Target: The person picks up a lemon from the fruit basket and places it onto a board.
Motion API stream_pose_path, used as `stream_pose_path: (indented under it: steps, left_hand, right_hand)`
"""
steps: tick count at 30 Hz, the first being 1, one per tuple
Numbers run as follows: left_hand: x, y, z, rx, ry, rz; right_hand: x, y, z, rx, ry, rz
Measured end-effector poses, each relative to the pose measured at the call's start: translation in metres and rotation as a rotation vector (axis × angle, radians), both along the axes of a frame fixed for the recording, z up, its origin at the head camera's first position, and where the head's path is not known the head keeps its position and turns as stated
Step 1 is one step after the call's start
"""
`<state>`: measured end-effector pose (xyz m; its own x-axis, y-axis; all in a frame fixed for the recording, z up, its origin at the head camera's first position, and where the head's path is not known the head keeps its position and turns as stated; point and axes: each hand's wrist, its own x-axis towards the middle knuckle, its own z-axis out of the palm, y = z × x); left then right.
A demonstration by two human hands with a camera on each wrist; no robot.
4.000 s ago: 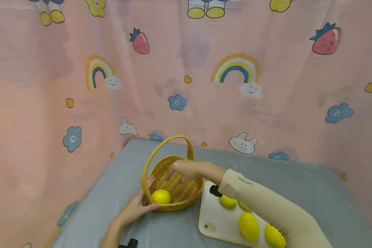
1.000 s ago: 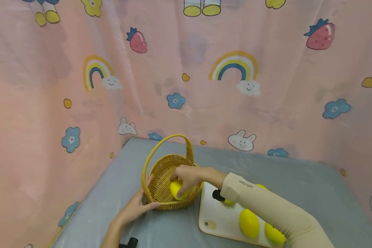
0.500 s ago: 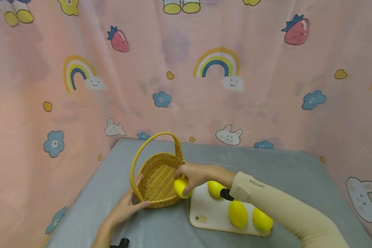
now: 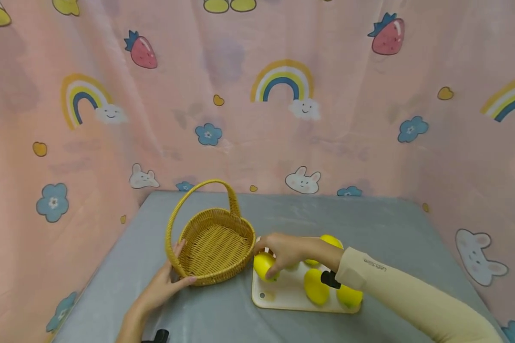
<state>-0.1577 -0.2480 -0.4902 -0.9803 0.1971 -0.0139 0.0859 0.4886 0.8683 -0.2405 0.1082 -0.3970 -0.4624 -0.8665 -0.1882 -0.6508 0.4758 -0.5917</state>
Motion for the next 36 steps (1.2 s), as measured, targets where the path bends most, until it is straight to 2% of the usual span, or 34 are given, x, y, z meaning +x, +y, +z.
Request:
stream_pose_path:
  steps: [7,11,15,25,36]
  left_hand:
    - [0.002,-0.004,-0.001,-0.037,0.011,0.019]
    - [0.002,-0.004,-0.003,-0.045,0.028,0.008]
    - [0.003,-0.003,-0.003,-0.030,0.016,0.001]
    - [0.000,0.001,0.001,-0.028,0.008,-0.003]
    - [0.002,0.001,0.002,-0.031,0.031,-0.012]
  right_hand:
    - [0.011,0.017,-0.021,-0.005,0.011,-0.047]
    - [0.020,0.026,-0.031,-0.005,0.042,-0.080]
    - [0.027,0.032,-0.038,0.006,0.062,-0.128]
    - [0.036,0.037,-0.040,0.026,0.053,-0.182]
    - [0.038,0.038,-0.042,0.080,0.120,-0.160]
